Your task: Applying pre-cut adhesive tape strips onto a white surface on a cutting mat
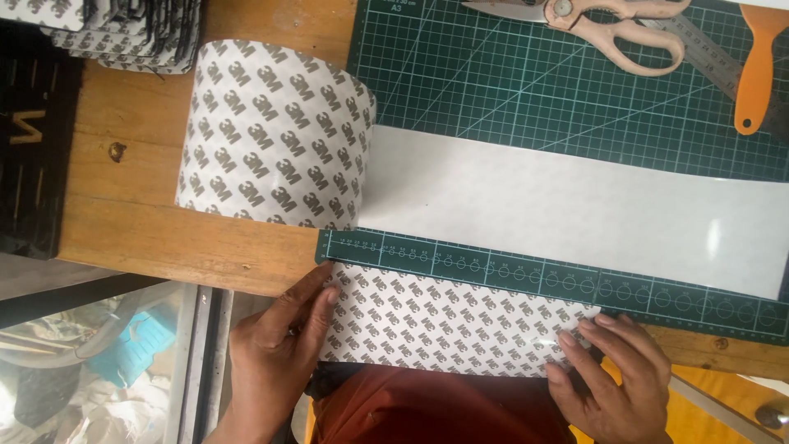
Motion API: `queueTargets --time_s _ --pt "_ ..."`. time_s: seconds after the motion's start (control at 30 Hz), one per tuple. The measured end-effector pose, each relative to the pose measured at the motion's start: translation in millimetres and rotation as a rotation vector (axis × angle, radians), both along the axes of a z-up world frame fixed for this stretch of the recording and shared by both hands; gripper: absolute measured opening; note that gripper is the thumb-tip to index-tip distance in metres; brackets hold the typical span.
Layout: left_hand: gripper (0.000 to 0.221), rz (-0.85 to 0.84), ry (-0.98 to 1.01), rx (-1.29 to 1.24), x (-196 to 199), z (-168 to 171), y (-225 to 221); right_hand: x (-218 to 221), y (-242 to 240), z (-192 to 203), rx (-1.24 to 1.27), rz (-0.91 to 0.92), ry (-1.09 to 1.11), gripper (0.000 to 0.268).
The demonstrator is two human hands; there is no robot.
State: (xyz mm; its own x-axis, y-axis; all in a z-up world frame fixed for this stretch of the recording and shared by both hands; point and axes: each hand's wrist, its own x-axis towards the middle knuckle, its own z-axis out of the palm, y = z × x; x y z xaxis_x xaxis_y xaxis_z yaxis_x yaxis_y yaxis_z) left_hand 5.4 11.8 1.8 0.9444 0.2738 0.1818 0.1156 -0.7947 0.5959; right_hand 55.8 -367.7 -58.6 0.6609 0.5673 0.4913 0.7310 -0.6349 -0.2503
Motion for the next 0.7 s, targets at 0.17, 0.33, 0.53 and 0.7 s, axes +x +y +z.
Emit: queueTargets --time_s 0.17,0.33,0.53,0.7 --pt "0.033 0.027 -0.017 0.025 -0.9 -3.0 -4.1 2.6 4.6 7.9 0.003 -0.009 0.001 0.036" --pt "0.035 0.058 0.005 0.023 -2.4 -4.0 -5.4 5.5 7.3 10.9 0.012 0.016 -0.032 0.035" --pt "0.036 0.062 0.004 0.014 -2.4 -5.9 -5.9 3.7 8.5 10.5 0.023 -0.003 -0.033 0.035" --pt "0.038 0.042 -0.028 -0.029 -1.7 -7.9 -3.9 1.4 3.5 8.1 0.004 -0.003 -0.014 0.036"
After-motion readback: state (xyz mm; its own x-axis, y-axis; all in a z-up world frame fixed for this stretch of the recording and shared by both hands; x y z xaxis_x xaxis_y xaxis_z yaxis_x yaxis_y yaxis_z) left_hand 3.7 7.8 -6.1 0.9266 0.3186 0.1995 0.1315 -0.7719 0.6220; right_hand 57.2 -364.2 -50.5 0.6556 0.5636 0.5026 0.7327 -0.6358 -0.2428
